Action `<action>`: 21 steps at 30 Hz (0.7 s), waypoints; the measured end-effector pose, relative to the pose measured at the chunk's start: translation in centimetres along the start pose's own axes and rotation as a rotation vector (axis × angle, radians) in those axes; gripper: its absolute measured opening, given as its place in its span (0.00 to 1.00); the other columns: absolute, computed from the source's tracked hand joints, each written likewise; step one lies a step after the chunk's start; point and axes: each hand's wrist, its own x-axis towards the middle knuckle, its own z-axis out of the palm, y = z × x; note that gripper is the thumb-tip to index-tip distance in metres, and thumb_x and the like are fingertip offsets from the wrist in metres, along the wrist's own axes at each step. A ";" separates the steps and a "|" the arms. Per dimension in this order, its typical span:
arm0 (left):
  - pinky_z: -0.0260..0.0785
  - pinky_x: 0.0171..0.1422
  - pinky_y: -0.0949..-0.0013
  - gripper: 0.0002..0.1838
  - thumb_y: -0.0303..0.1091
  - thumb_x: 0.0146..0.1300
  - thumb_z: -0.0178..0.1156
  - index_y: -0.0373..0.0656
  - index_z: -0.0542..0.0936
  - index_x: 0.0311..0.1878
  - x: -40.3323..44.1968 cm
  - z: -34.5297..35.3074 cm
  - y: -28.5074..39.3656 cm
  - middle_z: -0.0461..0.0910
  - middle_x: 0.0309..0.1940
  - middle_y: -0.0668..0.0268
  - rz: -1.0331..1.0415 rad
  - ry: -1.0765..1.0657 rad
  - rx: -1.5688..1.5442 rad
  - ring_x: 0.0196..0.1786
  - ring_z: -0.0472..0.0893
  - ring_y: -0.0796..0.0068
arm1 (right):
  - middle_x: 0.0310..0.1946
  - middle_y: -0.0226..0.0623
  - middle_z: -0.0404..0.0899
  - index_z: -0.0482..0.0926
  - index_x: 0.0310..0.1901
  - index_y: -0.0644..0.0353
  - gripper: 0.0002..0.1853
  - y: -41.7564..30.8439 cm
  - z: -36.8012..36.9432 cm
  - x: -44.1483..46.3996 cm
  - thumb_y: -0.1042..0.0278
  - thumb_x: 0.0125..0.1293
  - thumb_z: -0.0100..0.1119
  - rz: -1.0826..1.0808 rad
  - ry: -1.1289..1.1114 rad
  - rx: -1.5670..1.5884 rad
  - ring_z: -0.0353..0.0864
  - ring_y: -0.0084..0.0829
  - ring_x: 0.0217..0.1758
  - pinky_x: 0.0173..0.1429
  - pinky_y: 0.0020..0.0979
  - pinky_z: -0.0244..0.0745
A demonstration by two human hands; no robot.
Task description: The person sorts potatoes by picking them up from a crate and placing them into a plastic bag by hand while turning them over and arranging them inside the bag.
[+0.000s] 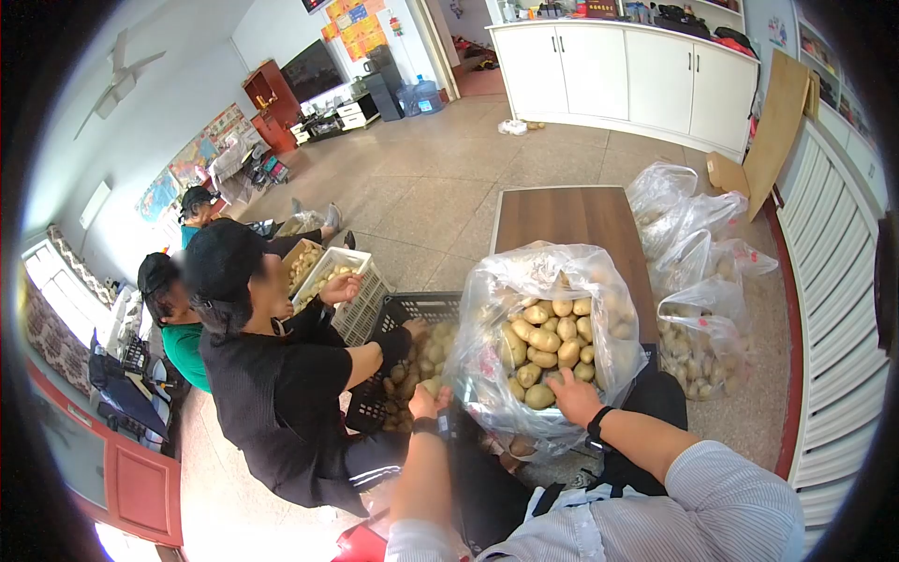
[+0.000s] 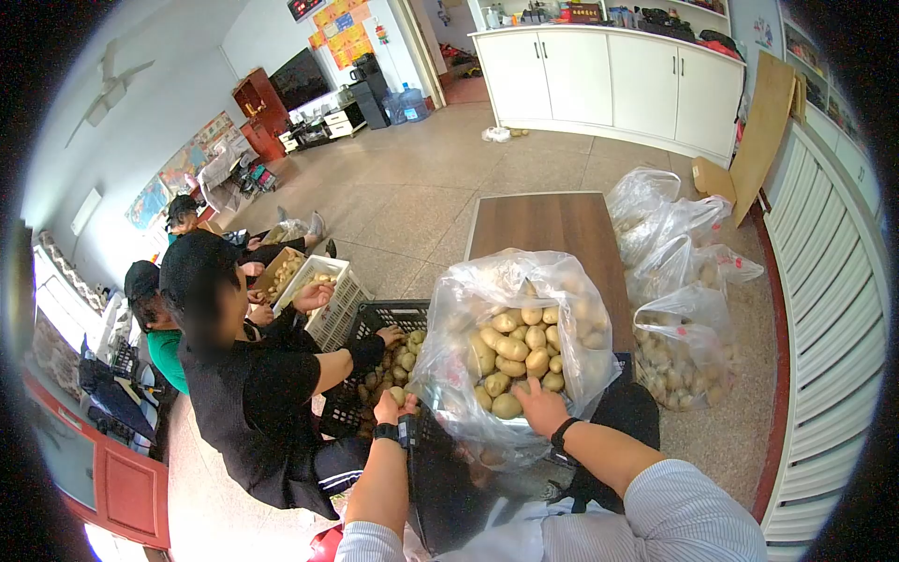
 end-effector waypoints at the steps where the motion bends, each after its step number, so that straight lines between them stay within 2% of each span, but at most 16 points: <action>1: 0.83 0.39 0.48 0.23 0.41 0.71 0.50 0.26 0.71 0.55 -0.7 0.1 0.2 0.76 0.47 0.44 0.000 0.000 0.001 0.42 0.83 0.44 | 0.49 0.47 0.69 0.72 0.57 0.49 0.20 -0.1 -0.1 -0.1 0.70 0.62 0.55 0.015 -0.020 -0.003 0.83 0.47 0.35 0.38 0.47 0.80; 3: 0.83 0.36 0.52 0.21 0.39 0.70 0.51 0.27 0.74 0.52 -1.4 0.2 0.2 0.77 0.45 0.45 0.104 0.023 0.144 0.39 0.84 0.46 | 0.47 0.47 0.69 0.72 0.56 0.51 0.18 0.0 -0.2 -0.1 0.71 0.63 0.54 0.031 -0.039 -0.007 0.83 0.46 0.36 0.38 0.46 0.80; 6: 0.83 0.36 0.56 0.19 0.38 0.70 0.51 0.28 0.76 0.48 -1.1 0.1 0.1 0.78 0.43 0.46 0.091 0.027 0.020 0.38 0.84 0.48 | 0.47 0.48 0.70 0.72 0.54 0.52 0.16 0.1 -0.1 -0.2 0.70 0.63 0.53 0.061 -0.064 -0.031 0.83 0.46 0.34 0.37 0.46 0.80; 9: 0.83 0.35 0.58 0.17 0.37 0.69 0.52 0.28 0.77 0.46 -1.5 0.1 0.2 0.78 0.43 0.47 0.115 0.049 0.107 0.38 0.84 0.49 | 0.48 0.49 0.70 0.72 0.53 0.54 0.15 0.1 -0.3 -0.4 0.70 0.63 0.53 0.040 -0.036 -0.038 0.83 0.47 0.33 0.36 0.46 0.80; 15: 0.83 0.35 0.57 0.17 0.36 0.70 0.52 0.27 0.76 0.48 0.1 -0.5 -0.7 0.78 0.42 0.49 0.106 0.040 -0.113 0.38 0.84 0.49 | 0.47 0.49 0.71 0.72 0.50 0.56 0.14 0.0 -0.5 -0.6 0.70 0.63 0.53 0.036 0.013 -0.022 0.83 0.48 0.33 0.36 0.46 0.80; 19: 0.84 0.37 0.56 0.17 0.40 0.72 0.51 0.31 0.75 0.46 -0.4 -0.1 0.2 0.79 0.43 0.49 0.009 0.050 -0.087 0.36 0.83 0.50 | 0.46 0.48 0.72 0.72 0.49 0.56 0.13 0.0 -0.3 -0.6 0.71 0.62 0.54 0.047 0.002 -0.012 0.83 0.48 0.32 0.35 0.47 0.80; 21: 0.79 0.29 0.60 0.16 0.44 0.74 0.50 0.37 0.73 0.43 -1.7 0.6 0.5 0.78 0.38 0.56 -0.035 0.009 -0.055 0.30 0.80 0.59 | 0.46 0.48 0.72 0.72 0.49 0.56 0.13 0.1 -0.2 -0.6 0.71 0.62 0.54 0.051 0.003 -0.006 0.83 0.48 0.32 0.36 0.47 0.80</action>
